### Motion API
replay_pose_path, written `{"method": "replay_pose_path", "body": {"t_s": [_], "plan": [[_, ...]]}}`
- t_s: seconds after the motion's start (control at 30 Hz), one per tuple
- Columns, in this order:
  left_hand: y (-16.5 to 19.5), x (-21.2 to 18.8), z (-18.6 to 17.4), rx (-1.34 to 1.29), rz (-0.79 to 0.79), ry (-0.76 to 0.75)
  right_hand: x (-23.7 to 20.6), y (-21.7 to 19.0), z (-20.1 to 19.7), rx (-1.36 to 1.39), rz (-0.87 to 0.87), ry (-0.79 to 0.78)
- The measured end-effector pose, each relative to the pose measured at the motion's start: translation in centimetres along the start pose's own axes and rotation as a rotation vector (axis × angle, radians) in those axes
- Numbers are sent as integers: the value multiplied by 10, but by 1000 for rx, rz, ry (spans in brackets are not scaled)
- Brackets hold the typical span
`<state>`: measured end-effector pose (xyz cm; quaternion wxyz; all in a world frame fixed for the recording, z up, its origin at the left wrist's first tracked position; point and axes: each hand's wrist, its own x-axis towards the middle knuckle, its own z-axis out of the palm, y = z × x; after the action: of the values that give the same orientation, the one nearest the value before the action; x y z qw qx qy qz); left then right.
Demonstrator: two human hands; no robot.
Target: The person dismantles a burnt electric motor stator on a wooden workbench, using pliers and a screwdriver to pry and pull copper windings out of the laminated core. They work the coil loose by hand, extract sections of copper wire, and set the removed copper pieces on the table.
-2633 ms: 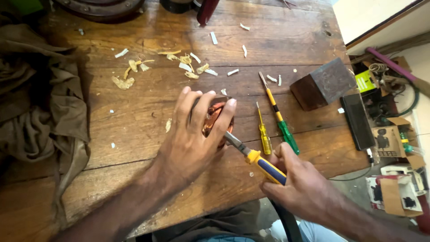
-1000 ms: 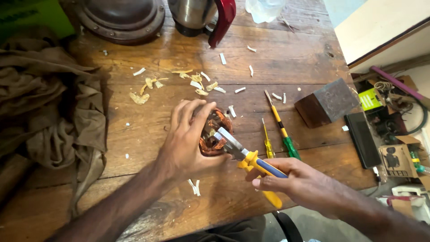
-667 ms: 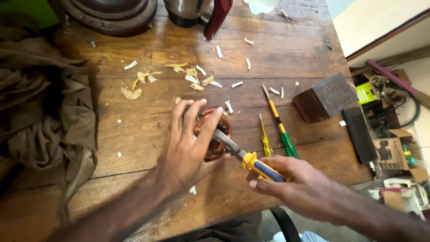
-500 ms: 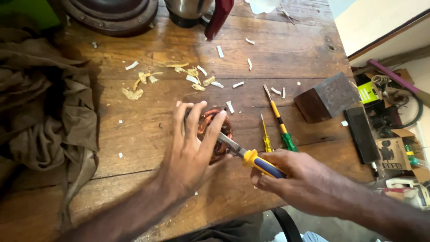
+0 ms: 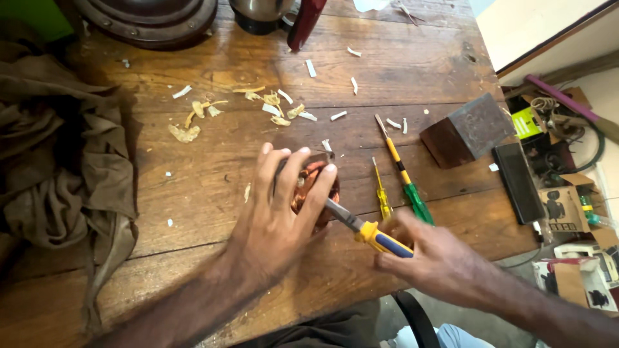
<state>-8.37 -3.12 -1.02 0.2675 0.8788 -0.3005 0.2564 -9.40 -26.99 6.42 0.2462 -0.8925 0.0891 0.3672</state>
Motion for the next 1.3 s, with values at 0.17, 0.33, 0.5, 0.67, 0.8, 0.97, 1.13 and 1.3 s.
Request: {"method": "replay_pose_path", "body": {"t_s": [0.17, 0.33, 0.5, 0.67, 0.8, 0.97, 1.13, 1.3], "plan": [[0, -1, 2, 18, 60, 19, -3, 20, 15, 103, 147, -102], [-1, -2, 2, 10, 74, 21, -1, 21, 22, 4, 18, -85], [-5, 0, 2, -49, 36, 7, 6, 20, 24, 43, -40, -75], [-10, 0, 1, -38, 47, -5, 10, 27, 28, 24, -12, -94], [-14, 1, 4, -64, 47, -18, 17, 37, 37, 115, -58, -71], [-20, 4, 10, -123, -12, -54, 20, 44, 15, 434, 1, -403], [-32, 9, 13, -183, 9, -115, 2, 0, -27, 367, 158, -404], [-38, 10, 11, -127, 221, -58, -7, -47, -67, -589, 143, -140]]}}
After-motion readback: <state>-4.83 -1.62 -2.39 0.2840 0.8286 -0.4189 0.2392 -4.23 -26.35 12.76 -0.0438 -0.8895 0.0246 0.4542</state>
